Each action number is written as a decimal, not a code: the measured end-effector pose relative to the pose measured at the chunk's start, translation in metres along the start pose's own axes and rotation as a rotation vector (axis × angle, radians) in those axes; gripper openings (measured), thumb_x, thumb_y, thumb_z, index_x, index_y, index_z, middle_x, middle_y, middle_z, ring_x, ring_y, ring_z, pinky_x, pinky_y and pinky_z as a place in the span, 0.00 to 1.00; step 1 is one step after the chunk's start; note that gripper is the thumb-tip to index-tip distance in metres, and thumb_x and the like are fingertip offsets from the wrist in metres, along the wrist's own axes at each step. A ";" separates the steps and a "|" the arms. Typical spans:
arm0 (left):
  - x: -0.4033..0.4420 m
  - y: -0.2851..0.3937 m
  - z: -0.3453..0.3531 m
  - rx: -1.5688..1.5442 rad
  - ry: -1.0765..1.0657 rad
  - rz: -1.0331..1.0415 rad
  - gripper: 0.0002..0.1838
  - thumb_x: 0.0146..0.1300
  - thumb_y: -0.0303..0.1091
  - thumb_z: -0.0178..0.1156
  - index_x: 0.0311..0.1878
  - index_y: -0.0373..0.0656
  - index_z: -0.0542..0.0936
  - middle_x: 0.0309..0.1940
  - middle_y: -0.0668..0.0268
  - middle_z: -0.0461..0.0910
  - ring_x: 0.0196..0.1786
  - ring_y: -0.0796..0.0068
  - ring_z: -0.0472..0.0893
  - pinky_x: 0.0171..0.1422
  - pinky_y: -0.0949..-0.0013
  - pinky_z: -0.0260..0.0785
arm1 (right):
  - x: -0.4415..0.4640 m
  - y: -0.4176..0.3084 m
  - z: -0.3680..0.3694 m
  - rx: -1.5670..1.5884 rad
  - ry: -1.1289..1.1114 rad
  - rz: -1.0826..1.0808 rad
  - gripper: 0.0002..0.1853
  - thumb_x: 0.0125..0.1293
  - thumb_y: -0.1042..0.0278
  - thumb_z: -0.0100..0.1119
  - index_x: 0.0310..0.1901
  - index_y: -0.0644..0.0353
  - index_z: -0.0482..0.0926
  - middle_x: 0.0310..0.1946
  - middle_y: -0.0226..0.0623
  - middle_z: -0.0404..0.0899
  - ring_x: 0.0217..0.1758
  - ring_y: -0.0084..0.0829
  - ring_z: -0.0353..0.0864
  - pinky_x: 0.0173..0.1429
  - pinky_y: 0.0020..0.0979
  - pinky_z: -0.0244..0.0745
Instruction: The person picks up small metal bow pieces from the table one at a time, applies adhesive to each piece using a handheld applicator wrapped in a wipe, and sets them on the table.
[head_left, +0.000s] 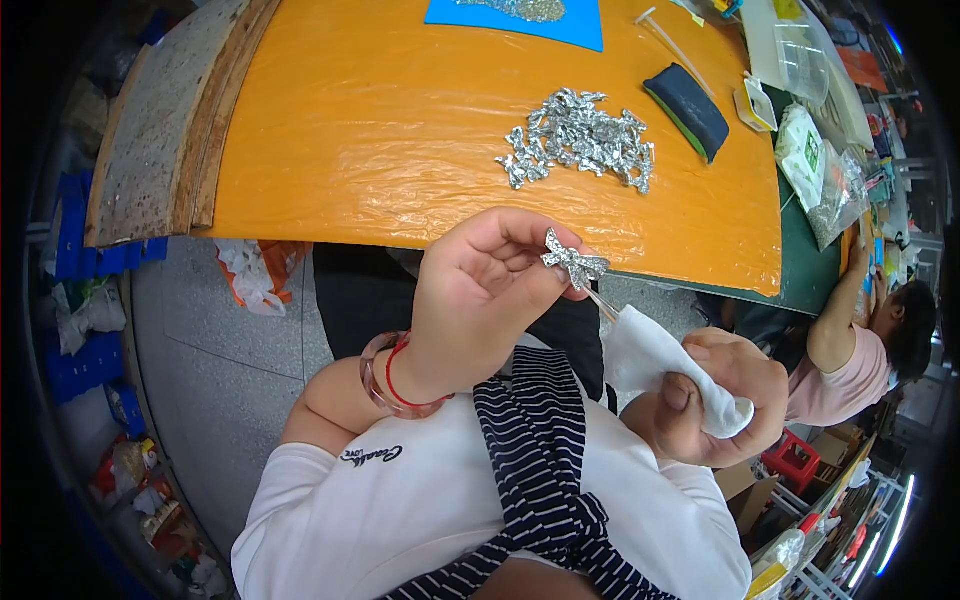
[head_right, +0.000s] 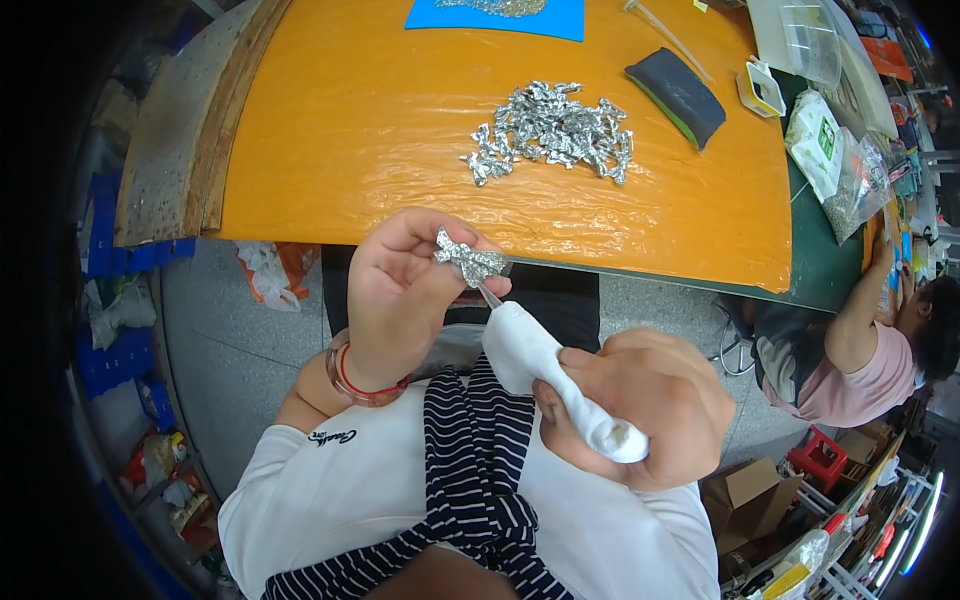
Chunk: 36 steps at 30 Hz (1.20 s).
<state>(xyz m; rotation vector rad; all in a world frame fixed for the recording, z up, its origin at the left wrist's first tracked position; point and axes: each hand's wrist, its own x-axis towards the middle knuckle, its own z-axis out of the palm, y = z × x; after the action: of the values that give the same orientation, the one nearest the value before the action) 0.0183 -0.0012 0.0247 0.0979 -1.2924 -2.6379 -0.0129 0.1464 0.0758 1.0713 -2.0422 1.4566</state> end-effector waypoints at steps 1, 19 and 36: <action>0.000 0.000 0.000 -0.029 0.012 -0.023 0.07 0.50 0.17 0.44 0.34 0.32 0.65 0.30 0.56 0.71 0.31 0.71 0.75 0.37 0.70 0.71 | 0.000 0.000 -0.001 0.015 -0.006 -0.008 0.13 0.28 0.80 0.63 0.21 0.65 0.70 0.11 0.36 0.70 0.10 0.29 0.68 0.16 0.23 0.64; 0.001 0.001 0.000 -0.116 0.032 -0.132 0.07 0.50 0.19 0.45 0.34 0.33 0.65 0.29 0.57 0.70 0.30 0.71 0.75 0.36 0.70 0.71 | -0.001 0.000 0.000 -0.001 -0.010 0.015 0.13 0.28 0.80 0.62 0.22 0.65 0.71 0.11 0.36 0.70 0.10 0.29 0.68 0.15 0.23 0.63; 0.000 0.000 0.000 -0.096 0.021 -0.118 0.07 0.50 0.18 0.44 0.34 0.32 0.65 0.30 0.56 0.70 0.31 0.72 0.75 0.37 0.71 0.71 | 0.000 -0.001 0.001 -0.017 -0.053 0.011 0.15 0.29 0.79 0.63 0.24 0.65 0.70 0.11 0.36 0.70 0.11 0.29 0.68 0.16 0.23 0.65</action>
<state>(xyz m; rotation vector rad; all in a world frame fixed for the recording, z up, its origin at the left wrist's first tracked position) 0.0179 -0.0018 0.0248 0.1920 -1.1851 -2.7850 -0.0119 0.1457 0.0763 1.1040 -2.0966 1.4278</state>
